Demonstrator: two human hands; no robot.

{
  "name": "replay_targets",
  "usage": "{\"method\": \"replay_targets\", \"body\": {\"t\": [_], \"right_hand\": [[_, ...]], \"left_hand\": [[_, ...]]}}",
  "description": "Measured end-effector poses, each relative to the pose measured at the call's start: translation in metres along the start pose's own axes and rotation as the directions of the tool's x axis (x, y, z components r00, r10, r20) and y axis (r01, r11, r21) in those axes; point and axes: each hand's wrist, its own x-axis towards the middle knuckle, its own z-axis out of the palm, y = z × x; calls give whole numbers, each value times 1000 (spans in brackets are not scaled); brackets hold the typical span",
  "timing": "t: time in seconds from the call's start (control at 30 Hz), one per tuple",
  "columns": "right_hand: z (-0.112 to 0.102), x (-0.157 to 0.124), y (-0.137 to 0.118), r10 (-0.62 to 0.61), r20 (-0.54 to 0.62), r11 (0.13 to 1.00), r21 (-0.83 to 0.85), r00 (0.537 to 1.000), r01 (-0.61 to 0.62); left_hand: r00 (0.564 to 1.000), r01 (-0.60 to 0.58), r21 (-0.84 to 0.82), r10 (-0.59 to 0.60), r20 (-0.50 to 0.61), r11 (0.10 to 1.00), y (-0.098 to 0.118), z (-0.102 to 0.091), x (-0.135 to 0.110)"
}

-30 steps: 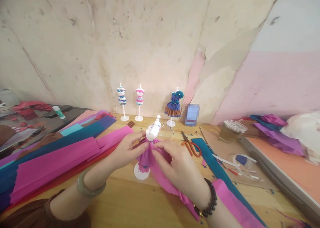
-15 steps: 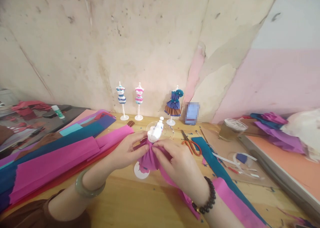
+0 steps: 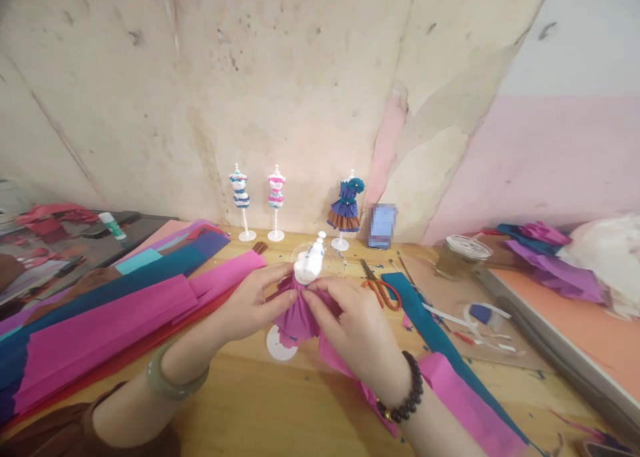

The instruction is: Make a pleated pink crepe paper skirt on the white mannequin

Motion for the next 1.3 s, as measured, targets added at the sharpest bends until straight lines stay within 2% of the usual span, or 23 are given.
{"method": "replay_targets", "body": {"t": [0.17, 0.3, 0.4, 0.63, 0.83, 1.07, 1.2, 1.3], "right_hand": [[3, 0, -4, 19, -47, 1000, 11, 999, -18], [7, -2, 0, -19, -118, 999, -45, 993, 13], [9, -3, 2, -23, -130, 998, -53, 991, 16], [7, 0, -1, 97, -87, 993, 70, 991, -91], [9, -1, -1, 93, -78, 993, 77, 993, -87], [6, 3, 1, 81, 74, 972, 215, 994, -96], [6, 3, 3, 167, 68, 956, 234, 984, -178], [6, 3, 2, 163, 62, 961, 216, 985, -173]], "left_hand": [[1000, 15, 13, -15, -5, 1000, 2, 1, -1], [999, 42, 26, -41, -32, 999, 1, 1, -1], [997, 65, 3, -64, -36, 998, -2, 2, -1], [1000, 25, -7, -25, -6, 1000, -3, -1, -3], [1000, 6, -61, -6, 4, 998, 0, -2, 0], [999, 12, -151, -6, 41, 989, -9, -8, 3], [997, 18, -153, -7, 72, 988, -9, -13, 4], [996, 23, -155, -9, 89, 988, -9, -14, 4]]}}
